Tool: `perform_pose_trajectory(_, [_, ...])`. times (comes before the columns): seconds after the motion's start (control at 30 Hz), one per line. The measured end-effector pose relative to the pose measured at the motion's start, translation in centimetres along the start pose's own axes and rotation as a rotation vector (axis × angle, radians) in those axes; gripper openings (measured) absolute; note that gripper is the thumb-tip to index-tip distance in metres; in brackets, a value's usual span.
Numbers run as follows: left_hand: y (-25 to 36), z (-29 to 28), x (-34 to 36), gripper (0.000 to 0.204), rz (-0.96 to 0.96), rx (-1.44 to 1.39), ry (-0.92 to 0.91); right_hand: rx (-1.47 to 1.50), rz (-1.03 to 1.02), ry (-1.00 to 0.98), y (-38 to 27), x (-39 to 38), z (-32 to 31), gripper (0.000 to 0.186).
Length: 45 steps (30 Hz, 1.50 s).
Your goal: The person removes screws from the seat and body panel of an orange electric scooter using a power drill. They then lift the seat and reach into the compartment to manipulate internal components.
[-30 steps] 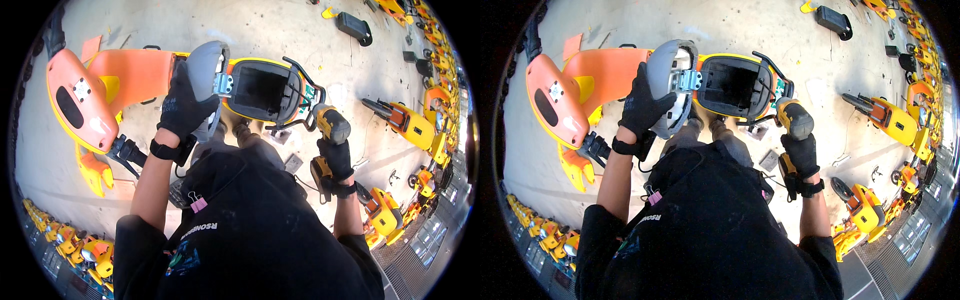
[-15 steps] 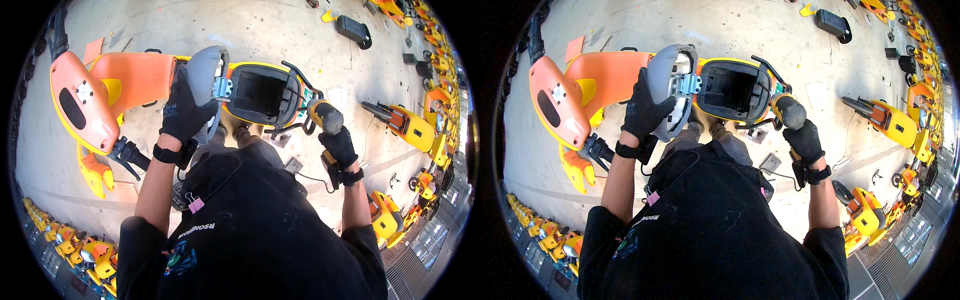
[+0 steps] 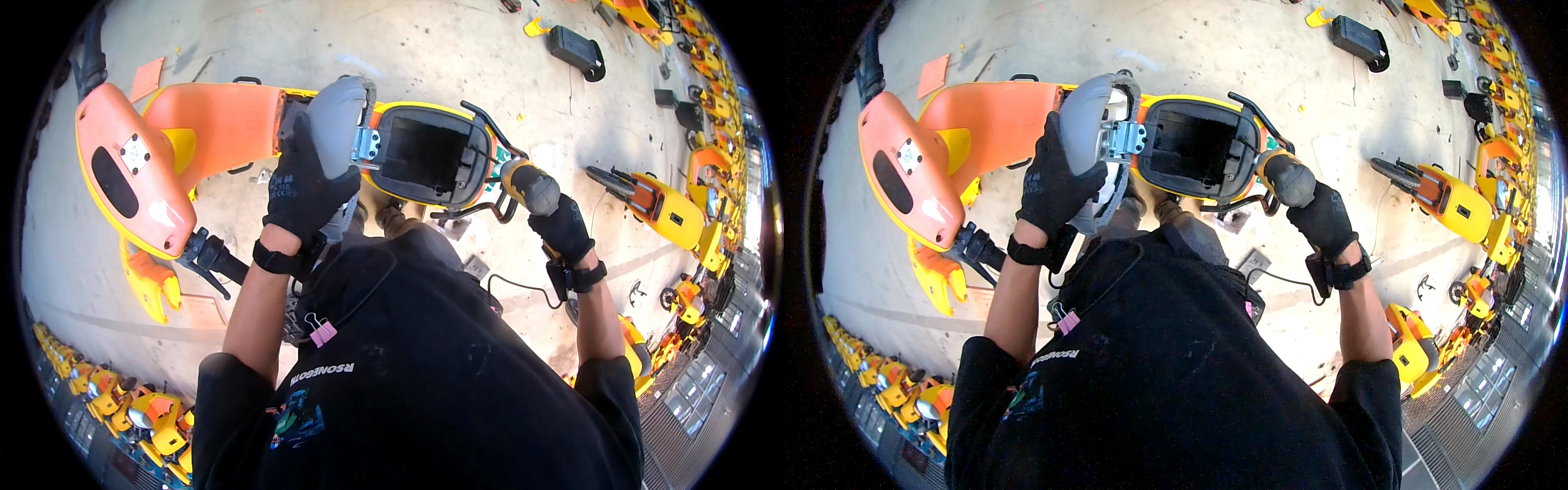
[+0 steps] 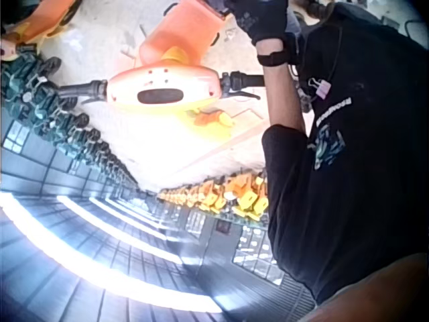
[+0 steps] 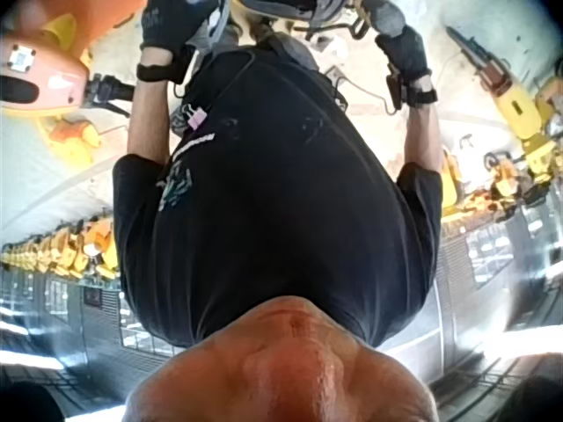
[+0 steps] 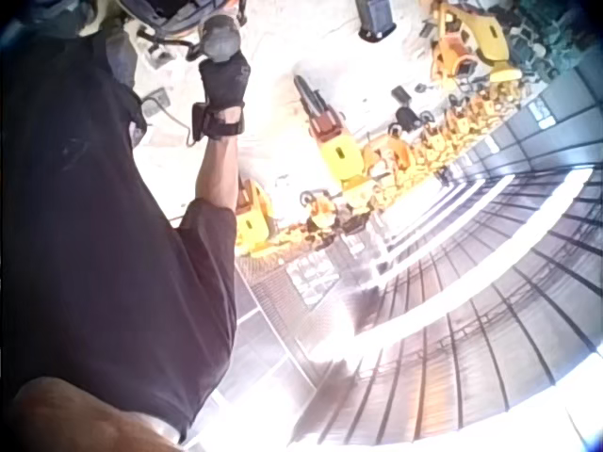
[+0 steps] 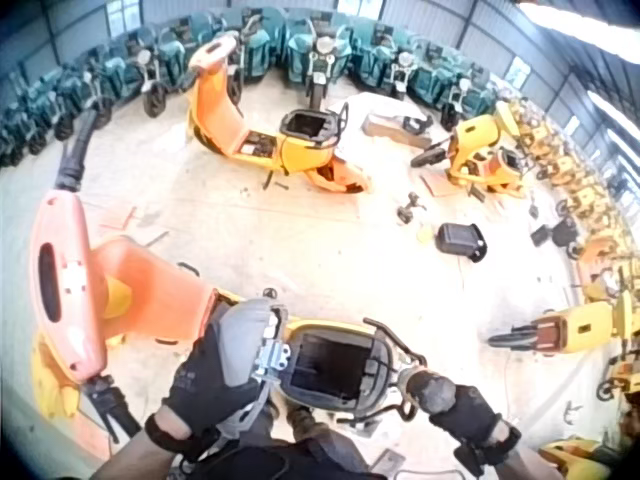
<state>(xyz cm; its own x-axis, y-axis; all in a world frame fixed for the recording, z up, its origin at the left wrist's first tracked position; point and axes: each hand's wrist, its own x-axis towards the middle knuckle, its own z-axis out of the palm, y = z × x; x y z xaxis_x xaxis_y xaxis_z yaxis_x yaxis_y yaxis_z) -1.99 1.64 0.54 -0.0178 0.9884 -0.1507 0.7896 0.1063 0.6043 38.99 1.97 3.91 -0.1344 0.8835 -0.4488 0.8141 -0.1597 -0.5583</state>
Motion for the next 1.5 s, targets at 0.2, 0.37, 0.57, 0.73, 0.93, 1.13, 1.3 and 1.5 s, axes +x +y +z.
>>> perform_pose_trajectory(0.2, [0.1,0.4,0.2,0.096,-0.007,-0.006,0.048,-0.036,-0.005,-0.032,-0.1,0.1,-0.6,0.02])
perform_pose_trajectory(0.37, [-0.1,0.5,0.1,0.099,-0.035,-0.001,0.036,0.062,0.122,-0.066,-1.6,-3.2,-2.1,0.029])
perform_pose_trajectory(0.57, [0.2,0.1,0.1,0.101,-0.042,0.025,0.015,0.113,0.027,0.103,0.1,-7.7,1.2,0.01])
perform_pose_trajectory(0.73, [0.2,0.2,0.1,0.102,-0.029,0.02,0.008,0.195,0.281,0.093,0.8,-10.0,4.0,0.012])
perform_pose_trajectory(0.93, [-0.2,0.2,0.3,0.102,0.038,0.044,0.029,0.238,0.261,0.044,3.1,-9.8,5.8,0.022])
perform_pose_trajectory(1.13, [-0.1,0.2,0.1,0.101,-0.018,0.042,0.008,0.228,0.285,-0.006,2.4,-9.1,5.3,0.02])
perform_pose_trajectory(1.3, [-0.3,0.5,0.0,0.101,0.028,0.045,0.051,0.127,0.227,-0.035,2.7,-8.9,5.1,0.02])
perform_pose_trajectory(1.5, [0.2,0.0,0.1,0.1,-0.033,-0.008,-0.005,0.061,0.067,-0.133,1.1,-7.4,3.3,0.025])
